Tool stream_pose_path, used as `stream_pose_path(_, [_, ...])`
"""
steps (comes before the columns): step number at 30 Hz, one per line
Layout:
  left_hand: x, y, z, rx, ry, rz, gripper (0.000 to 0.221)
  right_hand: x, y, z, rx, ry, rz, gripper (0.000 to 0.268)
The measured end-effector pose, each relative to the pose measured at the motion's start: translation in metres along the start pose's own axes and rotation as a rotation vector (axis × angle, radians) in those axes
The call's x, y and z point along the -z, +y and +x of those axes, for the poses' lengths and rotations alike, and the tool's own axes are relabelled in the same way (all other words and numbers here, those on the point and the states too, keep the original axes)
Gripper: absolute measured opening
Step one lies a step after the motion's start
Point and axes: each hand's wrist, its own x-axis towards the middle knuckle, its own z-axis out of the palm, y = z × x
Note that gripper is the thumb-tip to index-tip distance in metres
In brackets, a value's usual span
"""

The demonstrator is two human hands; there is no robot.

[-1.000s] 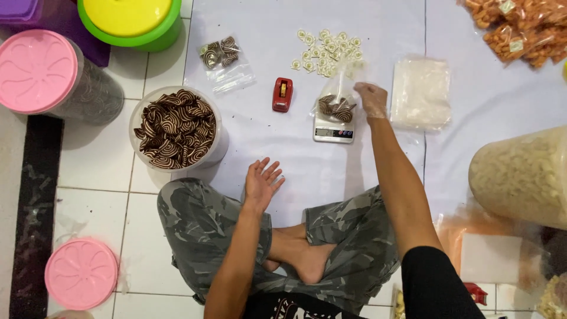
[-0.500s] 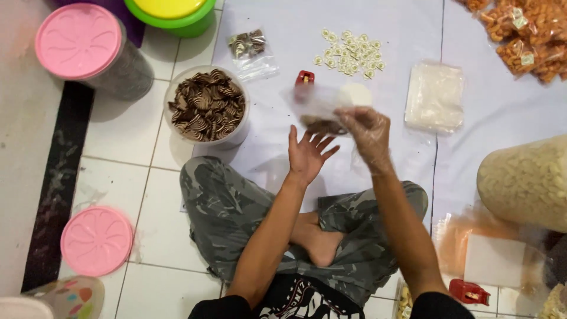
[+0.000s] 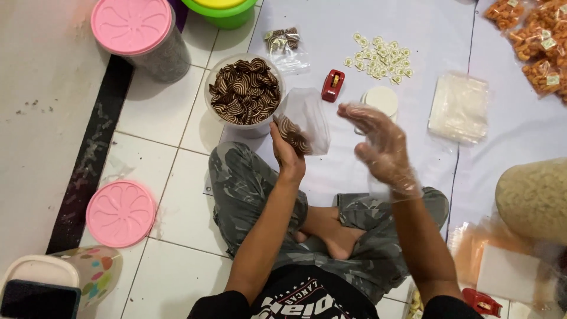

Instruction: A person sitting on the floor is manually packing chocolate swirl cookies into plastic bags, weighing them on a scale, and sealing them.

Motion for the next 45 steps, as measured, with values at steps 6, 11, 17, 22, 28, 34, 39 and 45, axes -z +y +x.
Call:
stream_pose_path(6, [0.025, -0.008, 0.022, -0.104, -0.044, 0.007, 0.059, -0.032, -0.059, 0.04, 0.025, -0.115, -0.691, 0.035])
stream_pose_path(11, [0.06, -0.004, 0.049, -0.199, 0.085, -0.001, 0.065, -0.053, -0.072, 0.064, 0.027, -0.152, -0.791, 0.038])
stream_pose_path(17, [0.023, 0.028, 0.004, -0.297, 0.096, 0.171, 0.072, -0.07, -0.086, 0.072, 0.048, -0.142, -0.869, 0.037])
stream_pose_path(22, [0.01, 0.046, -0.014, -0.334, 0.108, 0.084, 0.079, -0.073, -0.08, 0.061, 0.094, -0.111, -1.097, 0.025])
stream_pose_path(28, [0.049, 0.017, 0.031, -0.414, 0.077, 0.153, 0.071, -0.084, -0.077, 0.047, 0.002, -0.103, -1.18, 0.022])
stream_pose_path(34, [0.072, 0.007, 0.068, -0.46, 0.104, -0.02, 0.077, -0.084, -0.07, 0.042, 0.052, -0.056, -1.097, 0.006])
stream_pose_path(39, [0.066, 0.004, 0.071, -0.381, 0.231, -0.106, 0.082, -0.077, -0.063, 0.039, 0.037, 0.038, -1.171, 0.025])
stream_pose_path(45, [0.018, 0.056, 0.029, -0.38, 0.292, -0.108, 0.081, -0.077, -0.057, 0.037, 0.077, 0.068, -1.078, 0.01])
